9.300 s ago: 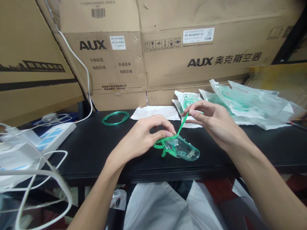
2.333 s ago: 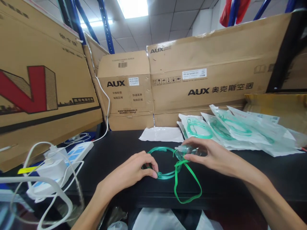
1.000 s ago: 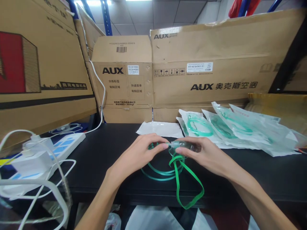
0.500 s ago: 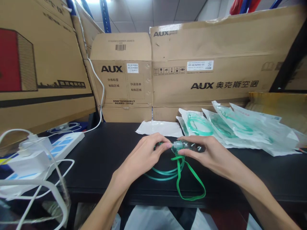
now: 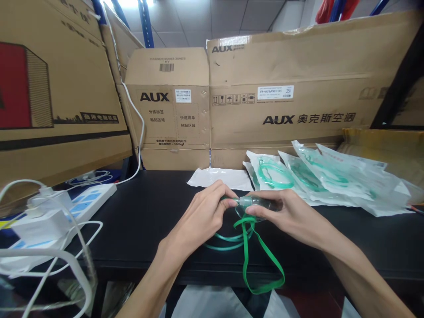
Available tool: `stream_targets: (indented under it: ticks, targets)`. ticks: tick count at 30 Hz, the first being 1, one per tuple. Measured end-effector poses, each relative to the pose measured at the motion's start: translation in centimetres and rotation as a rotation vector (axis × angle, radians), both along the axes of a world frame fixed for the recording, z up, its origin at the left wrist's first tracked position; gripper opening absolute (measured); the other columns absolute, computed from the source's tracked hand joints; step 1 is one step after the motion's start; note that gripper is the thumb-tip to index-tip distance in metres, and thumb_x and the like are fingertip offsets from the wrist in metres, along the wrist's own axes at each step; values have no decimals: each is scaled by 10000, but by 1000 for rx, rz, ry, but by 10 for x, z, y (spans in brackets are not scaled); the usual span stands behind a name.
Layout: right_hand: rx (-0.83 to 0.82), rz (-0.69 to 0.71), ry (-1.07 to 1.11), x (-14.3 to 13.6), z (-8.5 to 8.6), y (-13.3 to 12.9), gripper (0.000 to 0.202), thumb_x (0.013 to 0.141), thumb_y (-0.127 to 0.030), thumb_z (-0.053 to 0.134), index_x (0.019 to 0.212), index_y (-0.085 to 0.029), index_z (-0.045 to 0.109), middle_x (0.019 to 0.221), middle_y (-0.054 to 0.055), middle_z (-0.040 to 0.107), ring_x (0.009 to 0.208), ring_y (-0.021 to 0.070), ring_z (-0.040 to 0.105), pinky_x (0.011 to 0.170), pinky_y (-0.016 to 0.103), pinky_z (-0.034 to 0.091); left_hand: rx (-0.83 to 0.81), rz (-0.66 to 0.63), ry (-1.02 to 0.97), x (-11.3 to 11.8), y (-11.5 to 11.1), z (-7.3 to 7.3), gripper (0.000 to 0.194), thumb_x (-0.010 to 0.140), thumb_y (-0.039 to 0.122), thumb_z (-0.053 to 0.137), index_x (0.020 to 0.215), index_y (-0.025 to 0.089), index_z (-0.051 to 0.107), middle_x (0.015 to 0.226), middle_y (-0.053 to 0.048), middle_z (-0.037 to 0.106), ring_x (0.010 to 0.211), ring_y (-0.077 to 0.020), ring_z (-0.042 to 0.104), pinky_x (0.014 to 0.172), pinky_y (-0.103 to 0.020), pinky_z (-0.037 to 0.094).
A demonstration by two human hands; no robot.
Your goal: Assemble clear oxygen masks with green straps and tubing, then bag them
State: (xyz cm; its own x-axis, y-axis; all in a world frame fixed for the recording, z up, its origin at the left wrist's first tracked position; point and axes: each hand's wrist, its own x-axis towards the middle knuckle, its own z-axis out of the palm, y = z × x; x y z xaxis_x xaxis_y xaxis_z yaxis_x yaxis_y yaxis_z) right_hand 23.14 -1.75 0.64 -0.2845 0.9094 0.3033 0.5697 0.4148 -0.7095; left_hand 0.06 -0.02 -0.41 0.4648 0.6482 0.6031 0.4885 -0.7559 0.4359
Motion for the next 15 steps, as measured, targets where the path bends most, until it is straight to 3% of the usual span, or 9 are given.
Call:
stream_targets:
  ticks: [4,8,15]
  targets:
    - [-93,62,88,-2,-5,4,377,856,-483,740,1113,-209,772,996,26,773,859,234,646,722,308,474,23,23,15,1,0,0,137,997,100,501,947,205,574,949,12,615,839,-133,570,752,-263,404]
    - [-145,134,223,-10,-8,4,307,904,-471,691,856,-172,741,709,-22,595,664,126,474,602,252,359,46,62,14,3,3,-3,144,1005,102,477,926,199,548,948,9,595,836,-136,559,748,-271,397]
    - [-225,179,295,-12,-4,2,451,910,-575,647,771,-148,677,664,-32,448,641,108,395,578,232,339,9,24,-26,2,5,-3,151,1032,161,489,959,201,615,973,11,630,871,-131,585,785,-264,412]
